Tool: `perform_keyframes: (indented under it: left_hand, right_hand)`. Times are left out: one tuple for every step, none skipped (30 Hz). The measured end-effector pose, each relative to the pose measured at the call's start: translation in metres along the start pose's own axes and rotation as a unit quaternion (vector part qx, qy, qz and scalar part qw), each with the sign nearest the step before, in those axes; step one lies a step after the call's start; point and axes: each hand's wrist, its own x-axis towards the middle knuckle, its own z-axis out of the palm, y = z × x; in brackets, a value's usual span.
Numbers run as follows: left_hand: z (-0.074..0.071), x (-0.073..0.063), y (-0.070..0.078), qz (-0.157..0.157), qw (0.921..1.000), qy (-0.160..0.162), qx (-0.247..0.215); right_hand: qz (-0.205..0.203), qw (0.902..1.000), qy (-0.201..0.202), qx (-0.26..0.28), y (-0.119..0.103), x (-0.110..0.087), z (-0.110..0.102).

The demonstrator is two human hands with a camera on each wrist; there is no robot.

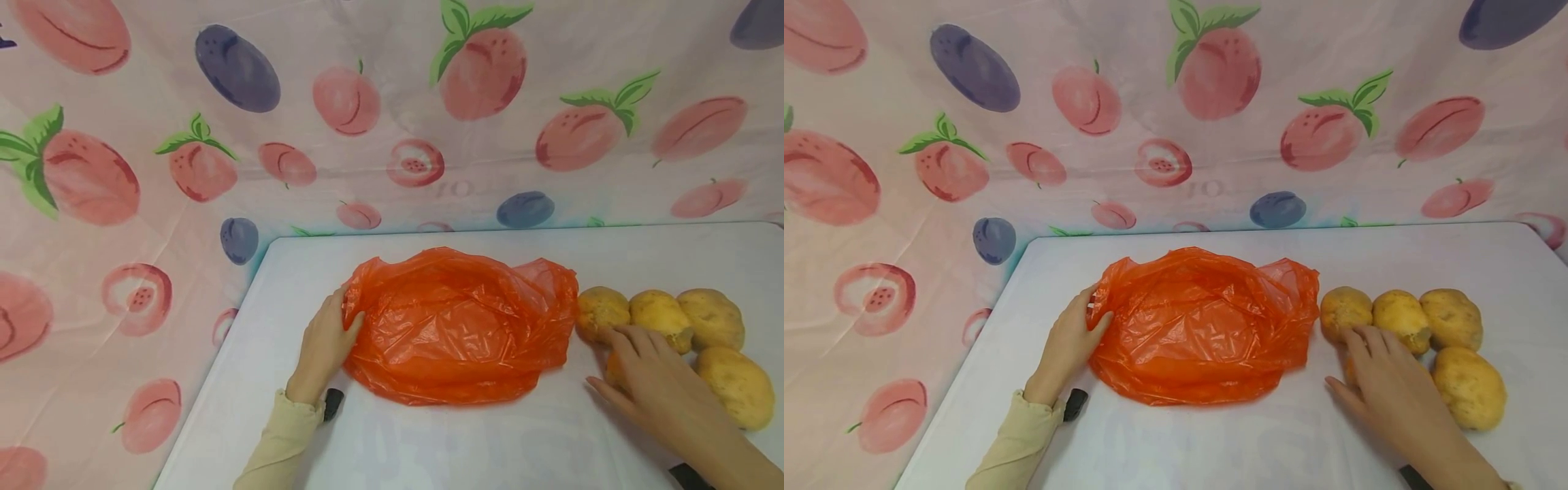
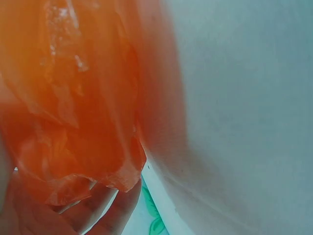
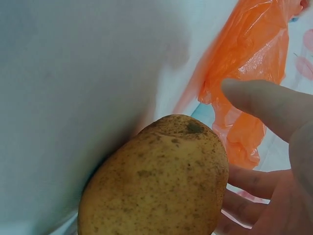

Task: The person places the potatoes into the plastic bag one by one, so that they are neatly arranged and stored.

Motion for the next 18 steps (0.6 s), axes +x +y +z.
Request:
perform_keyframes:
  left_hand:
    - [-0.0002, 0.0003, -0.0001, -0.001, 1.0, -0.001, 0.0]
    - [-0.0005, 0.0005, 0.0, -0.002, 1.0, -0.003, -0.001]
    - [-0.0005, 0.0009, -0.0003, -0.003, 1.0, -0.004, -0.001]
    - [-0.0006, 0.0011, -0.0003, -0.005, 1.0, -0.005, -0.002]
    - [-0.0007, 0.0012, -0.0003, -0.007, 1.0, -0.006, -0.003]
    - [-0.0008, 0.0014, -0.0003, -0.008, 0.9999, -0.007, -0.005]
    - [-0.0009, 0.0014, -0.0002, -0.009, 0.9999, -0.008, -0.006]
    - [-0.0009, 0.0015, -0.0003, -0.01, 0.9999, -0.008, -0.006]
    - [-0.0008, 0.0016, -0.0006, -0.01, 0.9999, -0.008, -0.006]
    - [-0.0008, 0.0016, -0.0006, -0.01, 0.9999, -0.008, -0.006]
    - [-0.0007, 0.0017, -0.0008, -0.009, 0.9999, -0.008, -0.007]
    - [-0.0007, 0.0018, -0.0009, -0.01, 0.9999, -0.008, -0.007]
    - [-0.0007, 0.0018, -0.001, -0.009, 0.9999, -0.008, -0.007]
    - [-0.0007, 0.0019, -0.0012, -0.008, 0.9999, -0.007, -0.008]
    - [-0.0008, 0.002, -0.0012, -0.008, 0.9999, -0.007, -0.008]
    - [-0.0009, 0.0021, -0.0011, -0.009, 0.9999, -0.008, -0.009]
    - [-0.0008, 0.0023, -0.0012, -0.01, 0.9999, -0.008, -0.01]
    - [-0.0008, 0.0025, -0.0012, -0.009, 0.9999, -0.008, -0.01]
  right_hand:
    - [0.0, 1.0, -0.004, -0.003, 0.0007, -0.0001, 0.0002]
    - [-0.002, 1.0, -0.003, -0.004, 0.0012, -0.0005, 0.0005]
    - [-0.004, 1.0, -0.002, -0.005, 0.0019, -0.0008, 0.0008]
    - [-0.008, 1.0, 0.0, -0.005, 0.0027, -0.0012, 0.0012]
    - [-0.013, 0.9999, 0.004, -0.005, 0.0036, -0.0015, 0.0016]
    - [-0.02, 0.9997, 0.011, -0.005, 0.0044, -0.002, 0.002]
    - [-0.028, 0.9994, 0.02, -0.005, 0.0053, -0.0024, 0.0023]
    - [-0.035, 0.9991, 0.025, -0.005, 0.0058, -0.0028, 0.0027]
    - [-0.04, 0.9987, 0.03, -0.005, 0.0062, -0.0031, 0.003]
    - [-0.047, 0.9982, 0.038, -0.003, 0.007, -0.0033, 0.0032]
    - [-0.055, 0.9974, 0.047, -0.003, 0.0074, -0.0036, 0.0033]
    - [-0.06, 0.9967, 0.054, -0.001, 0.0075, -0.0039, 0.0035]
    - [-0.065, 0.9961, 0.06, -0.001, 0.0078, -0.004, 0.0036]
    - [-0.07, 0.9954, 0.065, 0.0, 0.008, -0.0041, 0.0036]
    - [-0.074, 0.9948, 0.069, 0.002, 0.0085, -0.0042, 0.0038]
    - [-0.079, 0.9939, 0.076, 0.004, 0.0087, -0.0045, 0.0039]
    - [-0.083, 0.9932, 0.082, 0.005, 0.0087, -0.0048, 0.0038]
    - [-0.085, 0.9927, 0.085, 0.007, 0.0085, -0.0051, 0.004]
